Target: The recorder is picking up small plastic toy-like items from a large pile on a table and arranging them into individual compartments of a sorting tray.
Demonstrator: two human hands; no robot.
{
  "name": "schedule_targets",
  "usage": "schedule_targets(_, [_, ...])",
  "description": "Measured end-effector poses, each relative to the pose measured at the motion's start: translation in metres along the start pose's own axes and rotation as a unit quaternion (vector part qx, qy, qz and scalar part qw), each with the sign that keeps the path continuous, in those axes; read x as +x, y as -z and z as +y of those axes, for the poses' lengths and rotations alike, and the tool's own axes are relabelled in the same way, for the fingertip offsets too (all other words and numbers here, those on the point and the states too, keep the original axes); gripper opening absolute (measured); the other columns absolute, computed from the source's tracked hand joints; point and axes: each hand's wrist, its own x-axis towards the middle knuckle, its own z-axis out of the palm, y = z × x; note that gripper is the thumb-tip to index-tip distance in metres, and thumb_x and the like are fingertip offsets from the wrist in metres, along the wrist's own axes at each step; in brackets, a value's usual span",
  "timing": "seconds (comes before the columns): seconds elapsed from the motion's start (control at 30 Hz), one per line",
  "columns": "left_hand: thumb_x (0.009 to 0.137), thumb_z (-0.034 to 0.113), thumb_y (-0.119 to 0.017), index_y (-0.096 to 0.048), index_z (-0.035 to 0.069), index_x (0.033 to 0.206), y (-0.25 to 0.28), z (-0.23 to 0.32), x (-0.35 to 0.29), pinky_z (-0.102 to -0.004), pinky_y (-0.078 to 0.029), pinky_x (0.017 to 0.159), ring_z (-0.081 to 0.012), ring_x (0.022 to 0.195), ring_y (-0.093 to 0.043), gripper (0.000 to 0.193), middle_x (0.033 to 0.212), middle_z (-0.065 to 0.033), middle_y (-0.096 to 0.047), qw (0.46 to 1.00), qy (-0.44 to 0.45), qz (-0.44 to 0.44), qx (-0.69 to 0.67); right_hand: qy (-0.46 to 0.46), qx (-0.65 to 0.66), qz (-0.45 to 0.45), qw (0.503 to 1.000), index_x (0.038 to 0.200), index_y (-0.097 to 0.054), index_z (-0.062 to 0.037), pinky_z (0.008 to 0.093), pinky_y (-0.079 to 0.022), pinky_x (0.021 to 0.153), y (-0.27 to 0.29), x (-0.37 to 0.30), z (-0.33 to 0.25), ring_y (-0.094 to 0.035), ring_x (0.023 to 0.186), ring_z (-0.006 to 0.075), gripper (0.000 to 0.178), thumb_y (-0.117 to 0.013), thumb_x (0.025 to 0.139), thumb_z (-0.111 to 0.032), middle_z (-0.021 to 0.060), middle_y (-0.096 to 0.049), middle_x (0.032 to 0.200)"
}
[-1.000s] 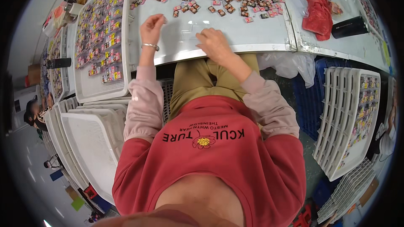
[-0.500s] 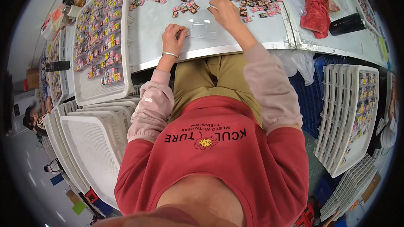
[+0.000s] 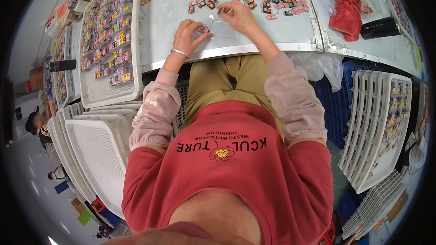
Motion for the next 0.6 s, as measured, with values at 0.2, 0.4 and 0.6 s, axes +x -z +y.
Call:
schedule_targets(0.2, [0.068,0.015,-0.071,-0.063,0.007,0.082,-0.005,0.012,0.014,-0.0372,-0.047,0.072,-0.0293,0.08,-0.057,0.018,0.082,-0.0104,-0.059,0.994,0.076,-0.071,0.03,0.068,-0.073,0.005,0.995,0.097,-0.061,-0.005,0.0345,-0.047,0.063,-0.031,-0.028,-0.012,-0.056,0.07,0.0253,0.023,-0.063,0.074,-0.001,0.0113,-0.057,0.081])
schedule_targets(0.4, [0.064,0.012,-0.07,-0.06,0.006,0.075,-0.01,0.014,0.017,-0.0393,-0.049,0.065,-0.0289,0.074,-0.059,0.016,0.079,-0.0105,-0.059,0.988,0.136,-0.069,0.024,0.04,-0.109,-0.051,0.992,0.094,-0.062,-0.0051,0.04,-0.048,0.067,-0.029,-0.019,-0.01,-0.06,0.075,0.0329,0.02,-0.062,0.074,-0.004,0.0158,-0.062,0.084])
schedule_targets(0.6, [0.062,0.01,-0.068,-0.067,0.008,0.082,-0.012,0.017,0.008,-0.0356,-0.049,0.061,-0.0257,0.066,-0.059,0.02,0.071,-0.01,-0.055,0.993,0.108,0.032,-0.029,-0.098,0.044,-0.038,0.993,0.092,-0.064,-0.0036,0.0355,-0.049,0.063,-0.023,-0.018,-0.009,-0.061,0.068,0.0262,0.018,-0.059,0.075,-0.007,0.0131,-0.062,0.074])
